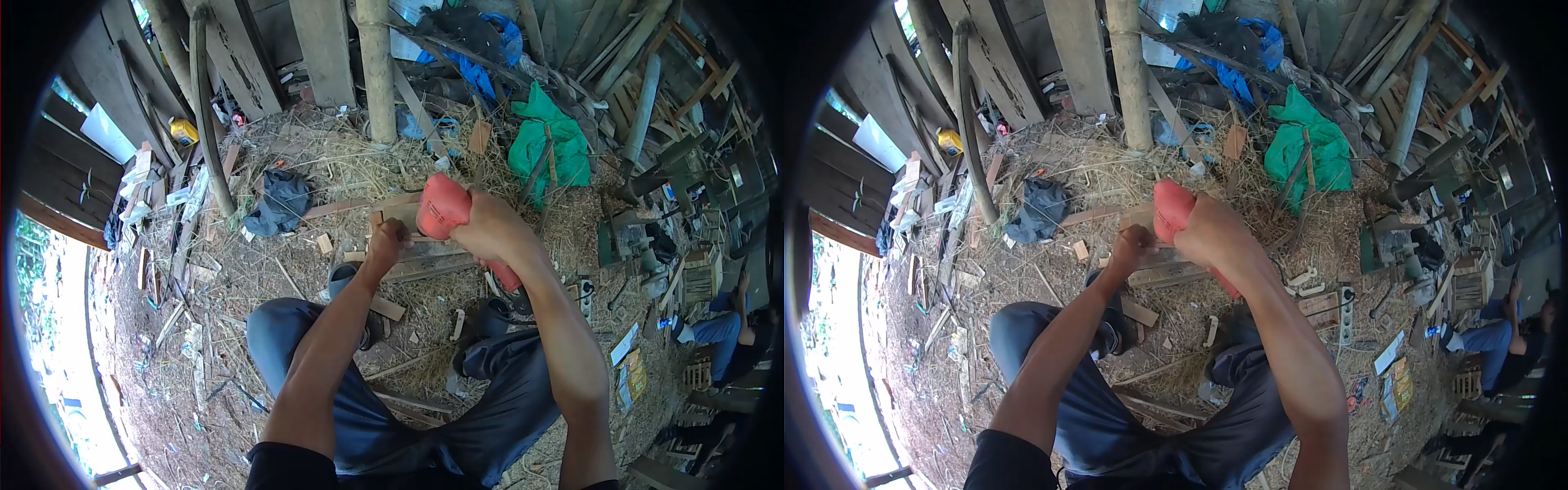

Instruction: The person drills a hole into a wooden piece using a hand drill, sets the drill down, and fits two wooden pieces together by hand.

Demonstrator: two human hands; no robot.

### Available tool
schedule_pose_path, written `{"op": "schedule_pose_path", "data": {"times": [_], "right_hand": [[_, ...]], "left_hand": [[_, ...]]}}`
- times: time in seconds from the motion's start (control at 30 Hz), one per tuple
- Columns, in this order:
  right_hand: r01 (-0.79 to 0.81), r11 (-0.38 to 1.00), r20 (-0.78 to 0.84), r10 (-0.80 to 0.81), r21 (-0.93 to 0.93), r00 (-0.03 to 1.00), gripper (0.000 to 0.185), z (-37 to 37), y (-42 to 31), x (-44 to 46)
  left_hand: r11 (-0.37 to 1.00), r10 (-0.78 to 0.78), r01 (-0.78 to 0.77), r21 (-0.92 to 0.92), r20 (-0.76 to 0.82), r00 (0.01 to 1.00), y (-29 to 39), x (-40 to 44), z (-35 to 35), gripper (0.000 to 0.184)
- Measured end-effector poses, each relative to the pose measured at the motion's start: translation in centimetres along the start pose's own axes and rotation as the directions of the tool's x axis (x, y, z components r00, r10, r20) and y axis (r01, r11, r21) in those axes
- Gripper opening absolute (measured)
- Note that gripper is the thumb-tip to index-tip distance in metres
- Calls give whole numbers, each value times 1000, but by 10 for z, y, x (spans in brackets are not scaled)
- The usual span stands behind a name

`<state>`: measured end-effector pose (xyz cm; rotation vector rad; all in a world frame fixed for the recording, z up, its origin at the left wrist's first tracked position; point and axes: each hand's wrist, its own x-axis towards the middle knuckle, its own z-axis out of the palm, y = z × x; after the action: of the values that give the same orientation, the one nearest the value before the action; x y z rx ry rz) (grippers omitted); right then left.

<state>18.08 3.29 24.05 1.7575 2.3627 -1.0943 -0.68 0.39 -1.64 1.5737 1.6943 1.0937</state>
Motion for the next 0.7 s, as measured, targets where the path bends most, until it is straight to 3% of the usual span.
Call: {"op": "schedule_pose_path", "data": {"times": [0.4, 0.6, 0.67, 0.7], "right_hand": [[-30, 1000, 10, 30, 6, 1000, 46, 0, 2, 0], [115, 967, -137, -149, -227, 979, 50, 14, -1, 0], [-39, 989, 22, 42, -143, 999, 53, 0, -23, -12], [-41, 989, 21, 45, -141, 999, 53, 1, -20, -10]], "left_hand": [[1000, 18, -18, -24, -21, 1000, 10, -4, -4, 19], [999, 52, -53, -6, -37, 998, -5, -1, 1, 26], [999, 39, -39, -12, 0, 999, -7, -1, 1, 27], [999, 40, -40, -12, 3, 999, -5, -2, 0, 27]]}}
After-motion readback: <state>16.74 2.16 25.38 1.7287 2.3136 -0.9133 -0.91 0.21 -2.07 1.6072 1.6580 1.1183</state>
